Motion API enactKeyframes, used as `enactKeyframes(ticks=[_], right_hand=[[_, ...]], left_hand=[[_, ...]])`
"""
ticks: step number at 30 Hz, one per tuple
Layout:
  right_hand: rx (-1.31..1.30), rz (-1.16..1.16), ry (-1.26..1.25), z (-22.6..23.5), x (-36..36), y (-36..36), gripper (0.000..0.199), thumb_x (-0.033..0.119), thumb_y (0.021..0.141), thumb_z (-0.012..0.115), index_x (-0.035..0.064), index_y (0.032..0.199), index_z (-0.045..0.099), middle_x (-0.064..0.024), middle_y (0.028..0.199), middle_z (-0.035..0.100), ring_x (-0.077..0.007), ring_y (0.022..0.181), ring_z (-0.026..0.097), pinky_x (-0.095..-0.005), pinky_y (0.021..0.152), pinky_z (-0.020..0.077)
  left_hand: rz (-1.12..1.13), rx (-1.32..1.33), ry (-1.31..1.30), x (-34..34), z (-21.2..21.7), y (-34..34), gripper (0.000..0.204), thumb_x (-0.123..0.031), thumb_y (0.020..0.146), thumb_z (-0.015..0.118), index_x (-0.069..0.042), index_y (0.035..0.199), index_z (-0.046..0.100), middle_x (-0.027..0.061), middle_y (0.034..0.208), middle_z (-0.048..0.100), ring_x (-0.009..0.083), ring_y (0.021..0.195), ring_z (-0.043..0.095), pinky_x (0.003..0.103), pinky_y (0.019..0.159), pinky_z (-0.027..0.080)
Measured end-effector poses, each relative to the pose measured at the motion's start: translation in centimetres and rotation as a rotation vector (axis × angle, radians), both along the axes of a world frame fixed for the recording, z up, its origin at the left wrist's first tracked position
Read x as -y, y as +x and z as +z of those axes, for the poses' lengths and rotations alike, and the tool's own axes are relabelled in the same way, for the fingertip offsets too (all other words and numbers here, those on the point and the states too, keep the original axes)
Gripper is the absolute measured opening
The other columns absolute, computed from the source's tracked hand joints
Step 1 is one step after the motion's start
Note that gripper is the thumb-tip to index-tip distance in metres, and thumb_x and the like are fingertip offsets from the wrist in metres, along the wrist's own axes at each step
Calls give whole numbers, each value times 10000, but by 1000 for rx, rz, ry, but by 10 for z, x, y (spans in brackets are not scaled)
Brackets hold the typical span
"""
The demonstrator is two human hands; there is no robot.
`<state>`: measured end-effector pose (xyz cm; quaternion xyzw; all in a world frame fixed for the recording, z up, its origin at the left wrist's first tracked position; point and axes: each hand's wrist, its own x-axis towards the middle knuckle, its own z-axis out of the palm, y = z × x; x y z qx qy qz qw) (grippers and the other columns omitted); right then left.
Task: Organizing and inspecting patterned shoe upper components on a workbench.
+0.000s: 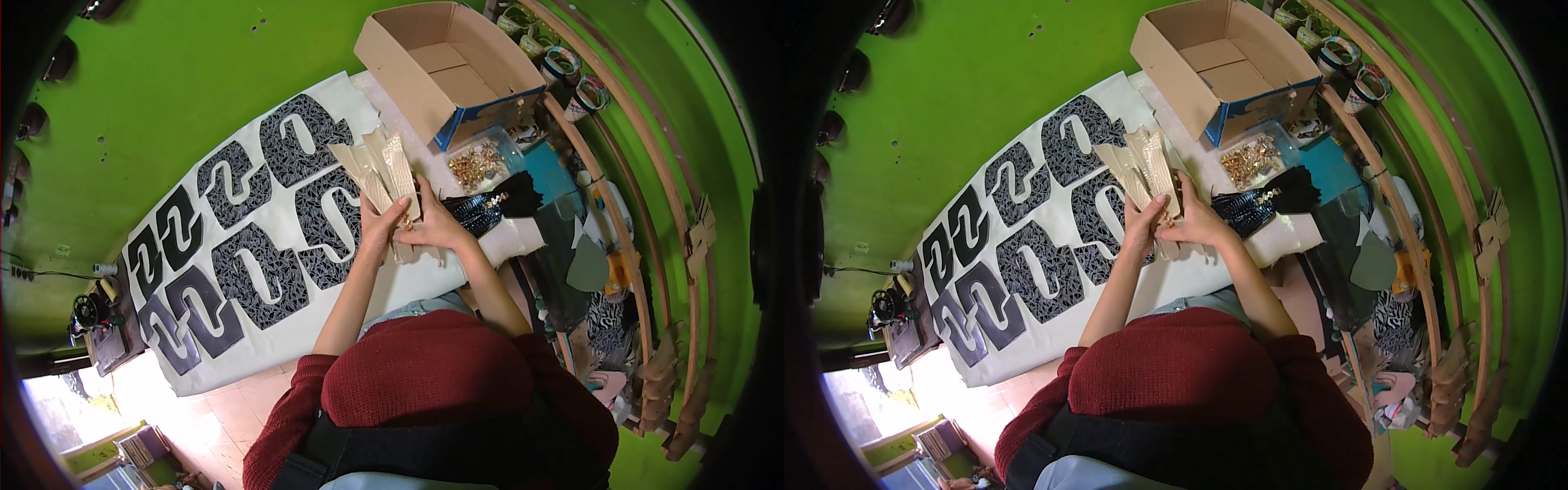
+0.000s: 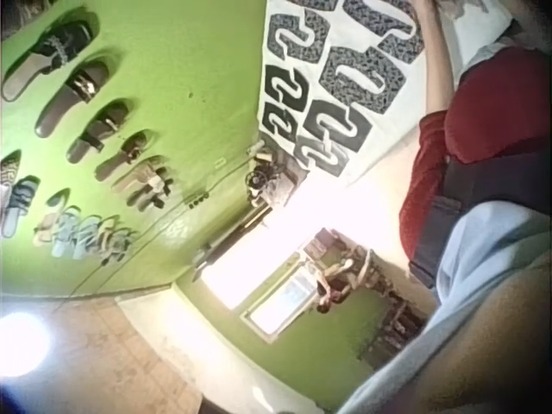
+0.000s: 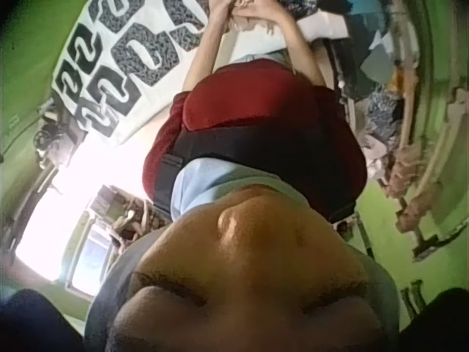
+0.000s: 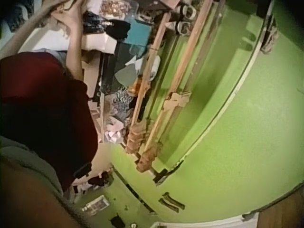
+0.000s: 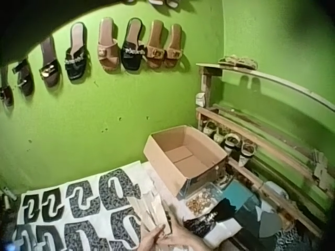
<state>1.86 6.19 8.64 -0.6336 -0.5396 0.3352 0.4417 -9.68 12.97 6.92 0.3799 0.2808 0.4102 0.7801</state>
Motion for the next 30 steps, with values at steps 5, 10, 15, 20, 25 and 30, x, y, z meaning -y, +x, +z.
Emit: enactKeyframes(ticks=[5,10,15,20,25,30], right_hand=[[143,-185,-24,-4,26,-14,1160,260,527,814,25,1399,86,-260,1323,351,-378,1199,411,-412,981,360],[363,-218,-235,20,45,-31,1109,278,546,770,47,1411,116,-252,1254,438,-395,1048,526,-440,871,449],[609,-231,-410,10,52,-43,1036,274,571,773,46,1392,185,-208,1218,468,-380,986,563,-417,782,493],[400,-234,-222,1,64,-37,1051,319,566,793,21,1380,199,-219,1244,429,-390,1078,502,-416,883,441],[174,-147,-414,-1,63,-35,1052,297,590,801,31,1397,181,-236,1362,327,-353,1243,369,-386,986,363],[15,-156,11,-46,77,-13,1001,239,621,803,27,1396,204,-196,1373,339,-283,1256,365,-356,1011,324]], left_hand=[[-100,107,-174,22,-11,-2,698,-124,740,730,-8,1288,313,135,1179,506,218,1050,537,325,892,461],[-214,-55,-145,42,-18,-10,677,-144,756,723,3,1291,336,129,1165,521,203,1046,531,320,894,449],[-197,-24,-445,52,-51,-10,457,-194,854,609,-43,1251,439,88,1159,562,182,1007,567,321,857,470],[-284,117,-436,42,-56,-12,512,-298,860,593,-46,1271,420,101,1165,547,207,1027,555,347,884,463],[-240,91,-402,52,-46,-12,560,-454,890,489,-74,1291,400,98,1209,522,212,1070,532,359,916,442],[-361,-100,-184,53,-32,-7,661,-404,842,543,-28,1310,266,150,1251,442,248,1127,478,377,968,385]])
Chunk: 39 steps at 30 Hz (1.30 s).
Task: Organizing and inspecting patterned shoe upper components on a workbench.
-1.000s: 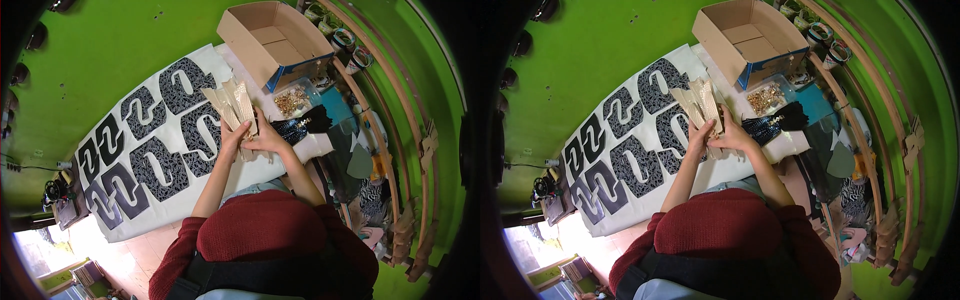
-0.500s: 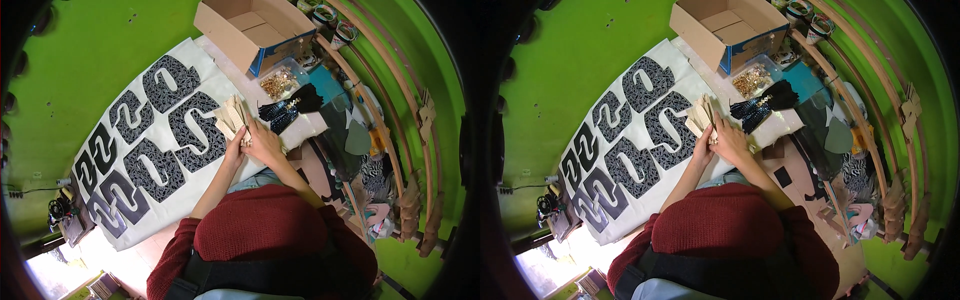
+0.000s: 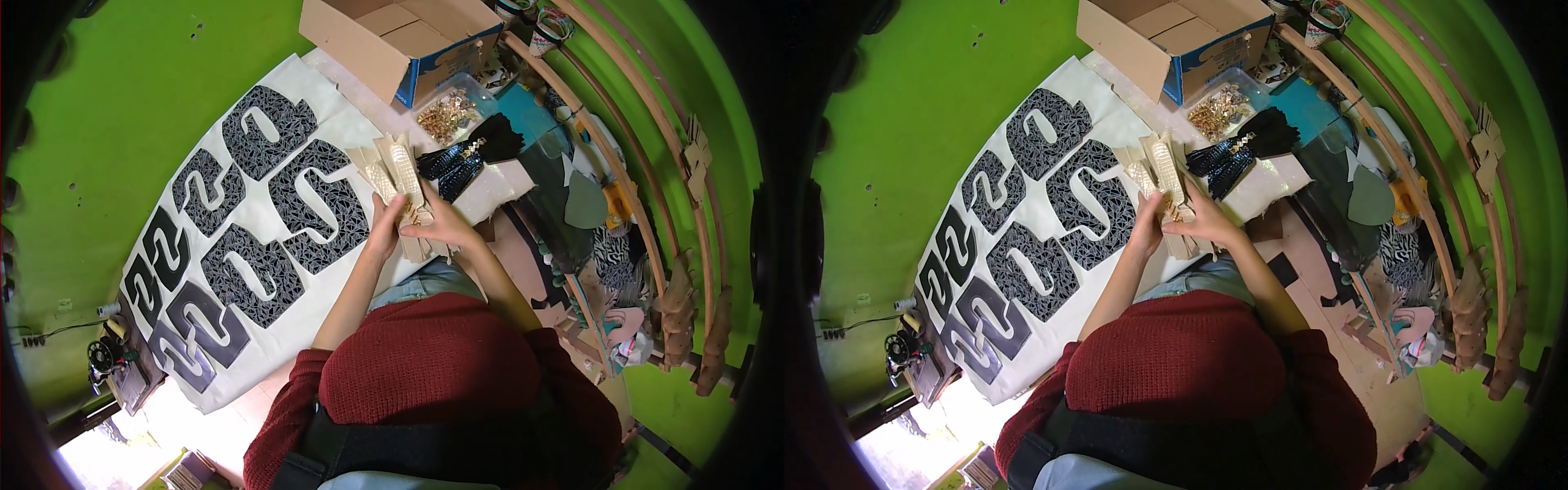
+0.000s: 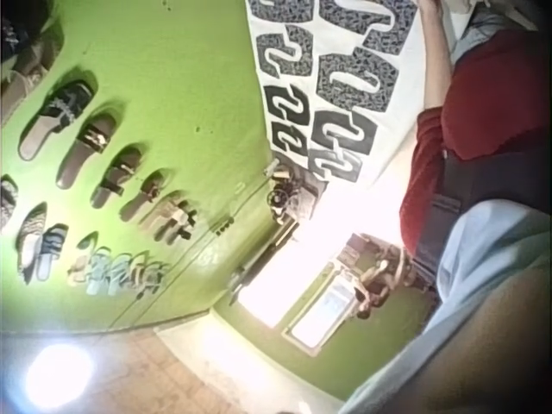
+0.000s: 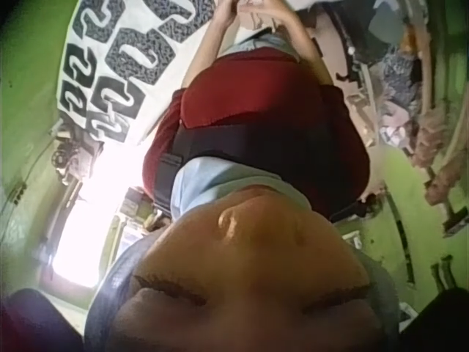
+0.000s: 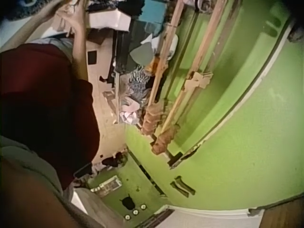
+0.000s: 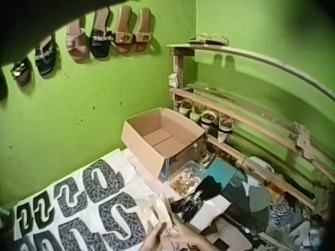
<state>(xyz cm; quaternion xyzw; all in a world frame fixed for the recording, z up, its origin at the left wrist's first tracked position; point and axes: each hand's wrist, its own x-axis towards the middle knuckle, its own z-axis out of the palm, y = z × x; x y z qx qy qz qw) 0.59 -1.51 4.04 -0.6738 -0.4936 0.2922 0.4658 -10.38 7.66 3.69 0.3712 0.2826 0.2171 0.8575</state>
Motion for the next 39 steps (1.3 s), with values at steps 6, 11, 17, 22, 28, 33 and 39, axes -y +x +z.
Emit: enactKeyframes(ticks=[6,11,17,22,28,33,39], right_hand=[[-163,-79,-1,-4,3,-2,907,166,647,782,15,1368,253,-169,1303,427,-260,1195,437,-344,986,360],[-509,-132,31,-10,14,2,810,81,647,762,26,1318,312,-101,1184,495,-180,1080,500,-316,898,435],[-247,-326,139,-1,16,-16,942,40,630,728,27,1383,163,-146,1265,416,-234,1157,447,-342,950,390],[-562,-431,394,11,40,-16,989,-12,686,602,69,1398,-78,-181,1372,244,-271,1261,318,-376,1029,289],[-1252,-660,605,4,85,7,518,211,803,456,41,1286,380,-111,1300,426,-252,1225,386,-409,1038,280],[-1248,-901,557,-22,92,26,403,396,901,432,102,1174,462,-56,1140,526,-204,1106,476,-380,968,351],[-1323,-903,620,-48,73,52,456,415,954,303,147,1322,318,-56,1305,399,-202,1214,391,-374,1021,314]], left_hand=[[33,-90,99,1,4,11,714,-157,723,761,24,1221,281,171,1108,518,239,1020,542,313,842,482],[-109,-98,151,-4,7,8,785,-166,681,792,11,1246,276,179,1148,508,236,1042,534,319,883,452],[-255,-47,351,1,22,28,884,-149,645,803,-2,1324,257,152,1192,485,223,1096,497,333,943,404],[-498,2,685,-6,37,61,915,-211,584,820,8,1320,322,157,1221,482,237,1127,471,330,971,365],[-823,-37,895,29,29,123,885,-367,568,808,39,1243,404,218,1103,562,273,1024,560,311,892,420],[-887,-314,1255,56,8,148,764,-473,711,686,77,1184,448,246,926,607,359,901,594,375,794,458],[-571,-288,1357,60,5,135,793,-468,822,559,81,1315,269,292,1137,500,402,1010,535,392,869,442]])
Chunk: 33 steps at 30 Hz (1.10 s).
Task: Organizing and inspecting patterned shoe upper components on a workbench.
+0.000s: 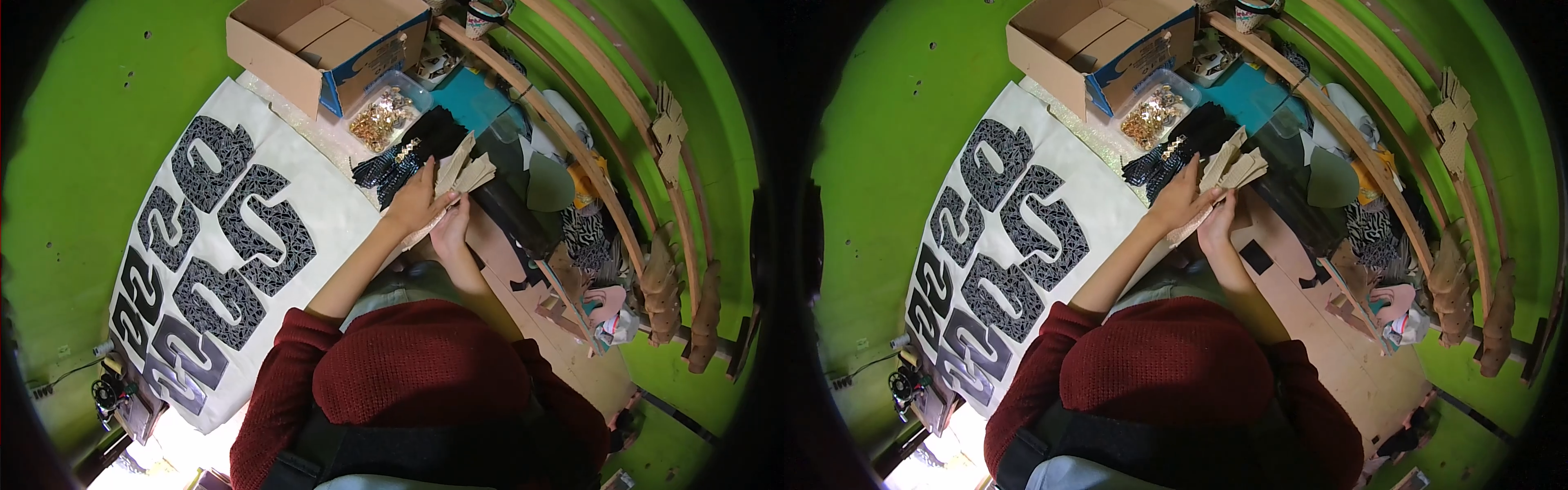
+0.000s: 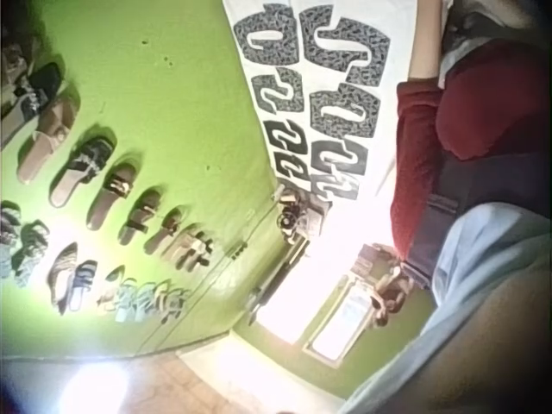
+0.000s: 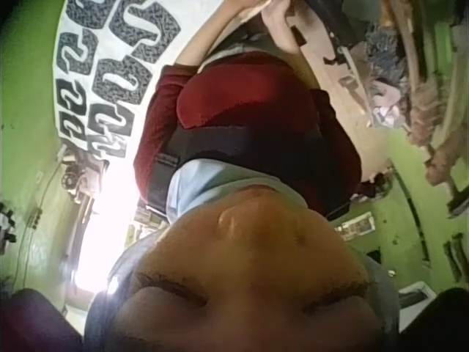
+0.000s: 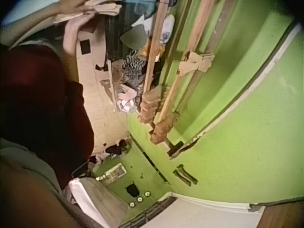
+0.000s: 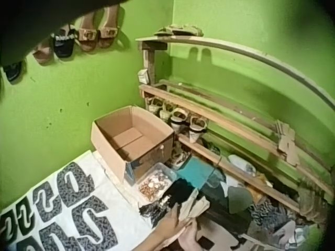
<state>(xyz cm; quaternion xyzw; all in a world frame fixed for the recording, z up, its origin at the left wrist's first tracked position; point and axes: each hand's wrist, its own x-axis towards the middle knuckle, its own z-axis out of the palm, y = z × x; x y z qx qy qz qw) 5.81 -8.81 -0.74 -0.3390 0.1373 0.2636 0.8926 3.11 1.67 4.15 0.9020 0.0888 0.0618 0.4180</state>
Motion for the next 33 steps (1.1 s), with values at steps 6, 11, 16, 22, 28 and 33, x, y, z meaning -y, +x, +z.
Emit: enactKeyframes(ticks=[6,11,16,22,28,33], right_hand=[[-40,43,-154,33,-22,-1,443,401,969,272,144,1327,313,-65,1280,441,-193,1180,438,-346,984,371],[-221,9,-243,47,-38,2,342,355,951,352,119,1194,407,-73,1199,474,-195,1056,496,-315,877,433],[54,193,-806,26,-7,27,405,381,881,495,105,1177,476,-28,1086,550,-148,935,532,-314,753,434],[483,383,-891,9,38,59,362,292,834,642,-52,932,590,-76,844,637,-122,733,595,-238,643,483],[740,483,-1117,-21,26,65,328,271,834,626,-48,913,627,-121,780,664,-155,699,631,-282,644,480],[624,461,-773,-14,19,66,388,334,866,599,-53,845,610,-62,682,615,-97,570,564,-214,522,454]], left_hand=[[-130,257,-16,-22,22,-17,515,-229,874,488,51,1283,349,253,1271,415,367,1161,436,376,986,360],[-132,194,257,-18,1,-24,547,-225,857,503,18,1318,339,218,1304,400,360,1212,389,411,1021,309],[-71,136,403,-9,-9,-18,664,-286,827,530,9,1360,266,173,1353,362,332,1242,360,416,1030,289],[-28,117,525,5,-21,-22,706,-347,821,539,0,1368,257,146,1394,313,297,1286,298,414,1052,242],[6,165,559,1,-39,-14,686,-372,849,503,1,1369,259,149,1408,296,299,1282,299,438,1043,238],[10,134,591,-5,-37,-11,687,-397,849,496,-32,1381,258,120,1411,305,268,1292,295,417,1057,220]])
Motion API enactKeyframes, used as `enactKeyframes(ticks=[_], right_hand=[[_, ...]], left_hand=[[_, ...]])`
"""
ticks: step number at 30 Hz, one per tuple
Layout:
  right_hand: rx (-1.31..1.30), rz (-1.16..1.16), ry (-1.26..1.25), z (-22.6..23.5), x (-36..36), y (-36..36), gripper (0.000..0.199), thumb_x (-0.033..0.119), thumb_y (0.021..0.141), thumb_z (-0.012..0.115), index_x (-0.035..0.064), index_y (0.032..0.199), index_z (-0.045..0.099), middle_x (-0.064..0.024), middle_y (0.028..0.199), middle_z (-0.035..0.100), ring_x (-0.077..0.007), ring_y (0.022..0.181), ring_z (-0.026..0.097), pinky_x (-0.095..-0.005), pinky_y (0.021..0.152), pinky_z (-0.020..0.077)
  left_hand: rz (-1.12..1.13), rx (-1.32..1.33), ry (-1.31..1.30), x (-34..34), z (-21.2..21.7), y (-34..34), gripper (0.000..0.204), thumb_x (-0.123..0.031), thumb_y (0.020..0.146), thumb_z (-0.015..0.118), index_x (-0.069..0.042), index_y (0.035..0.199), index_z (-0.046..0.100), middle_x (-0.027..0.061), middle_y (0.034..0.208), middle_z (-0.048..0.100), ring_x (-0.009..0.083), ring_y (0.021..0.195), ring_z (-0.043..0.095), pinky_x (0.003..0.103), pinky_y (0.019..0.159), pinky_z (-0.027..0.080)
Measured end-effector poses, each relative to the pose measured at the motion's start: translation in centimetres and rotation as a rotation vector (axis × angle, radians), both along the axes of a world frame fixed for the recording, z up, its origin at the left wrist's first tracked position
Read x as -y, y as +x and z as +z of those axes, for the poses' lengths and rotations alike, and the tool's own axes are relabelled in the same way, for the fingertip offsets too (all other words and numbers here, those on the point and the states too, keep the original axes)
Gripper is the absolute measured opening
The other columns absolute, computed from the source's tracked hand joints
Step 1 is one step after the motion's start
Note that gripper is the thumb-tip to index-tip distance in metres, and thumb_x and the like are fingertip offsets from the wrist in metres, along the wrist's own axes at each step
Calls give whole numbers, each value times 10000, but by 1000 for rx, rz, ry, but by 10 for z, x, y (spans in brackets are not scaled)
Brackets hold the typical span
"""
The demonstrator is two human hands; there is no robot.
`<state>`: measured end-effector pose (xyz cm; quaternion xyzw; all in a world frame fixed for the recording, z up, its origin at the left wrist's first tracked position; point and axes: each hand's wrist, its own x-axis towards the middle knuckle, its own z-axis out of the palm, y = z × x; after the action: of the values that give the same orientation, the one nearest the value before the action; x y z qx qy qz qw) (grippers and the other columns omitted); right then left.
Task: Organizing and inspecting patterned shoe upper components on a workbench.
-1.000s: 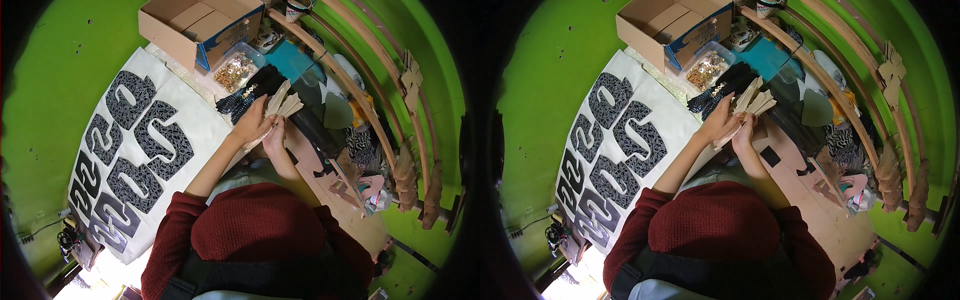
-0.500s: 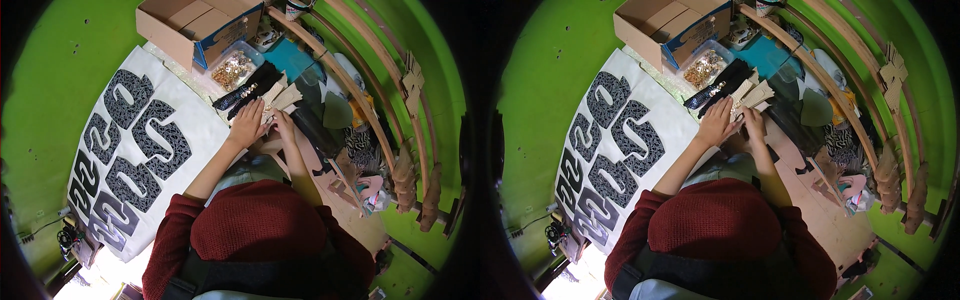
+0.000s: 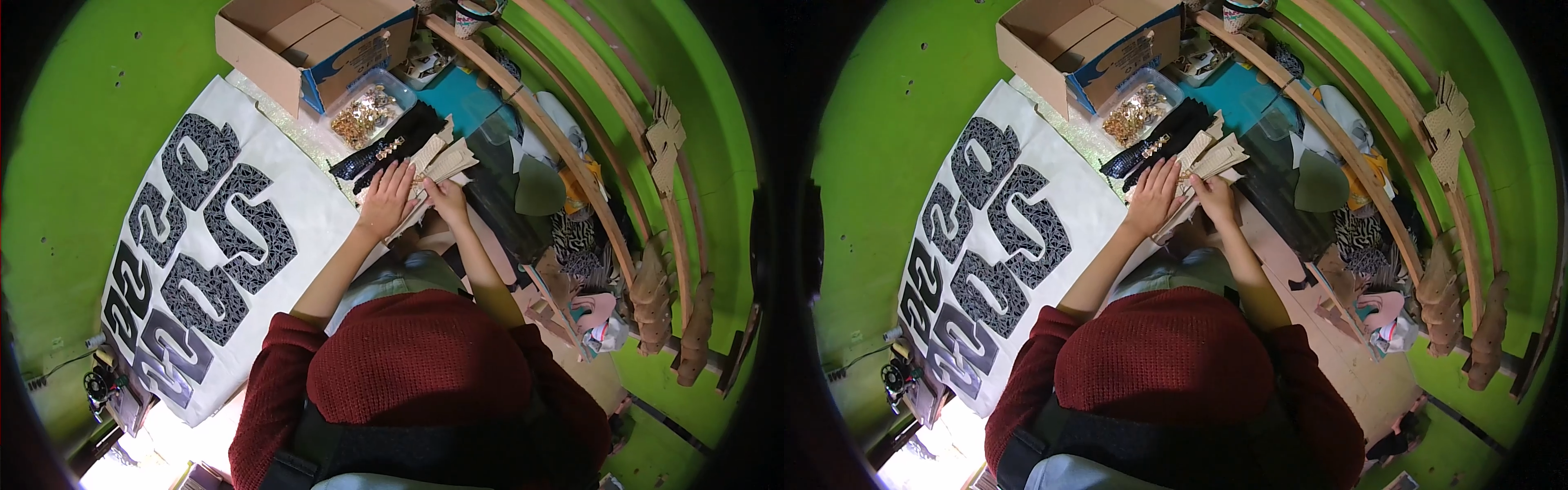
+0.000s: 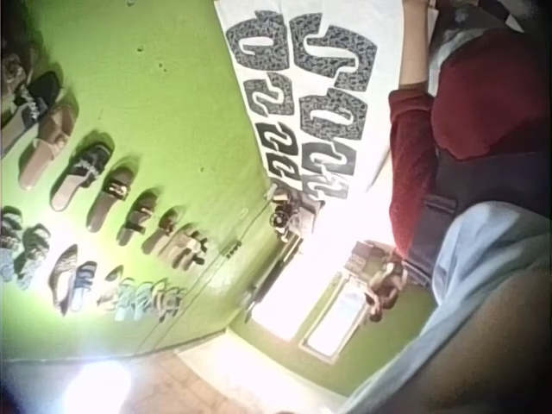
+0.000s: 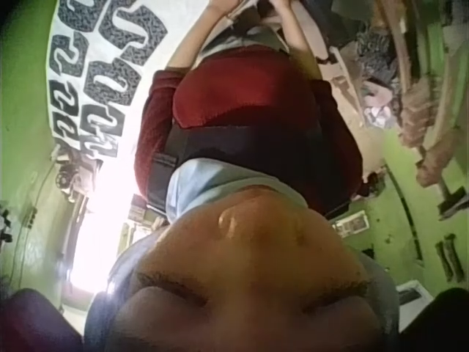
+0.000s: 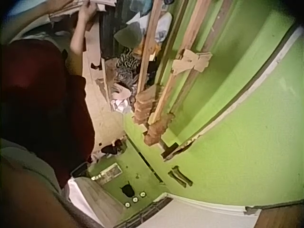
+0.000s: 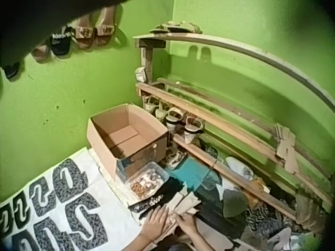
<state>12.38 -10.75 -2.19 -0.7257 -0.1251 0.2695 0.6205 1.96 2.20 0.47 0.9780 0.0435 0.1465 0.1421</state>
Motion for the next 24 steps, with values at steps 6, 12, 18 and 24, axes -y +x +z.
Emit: enactKeyframes(ticks=[6,12,18,24], right_hand=[[173,131,-429,34,26,9,535,528,787,596,1,715,648,-88,609,635,-166,559,618,-285,562,480],[488,69,-318,64,26,3,332,230,676,751,53,935,644,-88,825,607,-236,721,587,-324,658,475],[954,206,-406,63,27,3,446,129,612,754,112,1043,638,-82,1143,487,-281,1054,452,-403,865,391],[1010,161,-220,35,29,14,249,103,605,743,99,848,687,-92,1124,519,-311,1086,436,-414,904,377]], left_hand=[[-26,-56,-185,5,22,-6,733,-362,818,576,-13,1374,251,148,1413,295,289,1314,272,417,1073,220],[101,84,-216,13,11,-11,721,-309,775,656,4,1333,323,185,1362,376,315,1254,378,419,1042,304],[59,228,-198,19,17,-16,581,-232,731,705,-16,1223,485,135,1235,526,311,1177,472,410,984,383],[23,309,-120,24,23,-22,381,-156,733,660,-72,1093,568,86,1144,583,275,1146,496,383,916,414]])
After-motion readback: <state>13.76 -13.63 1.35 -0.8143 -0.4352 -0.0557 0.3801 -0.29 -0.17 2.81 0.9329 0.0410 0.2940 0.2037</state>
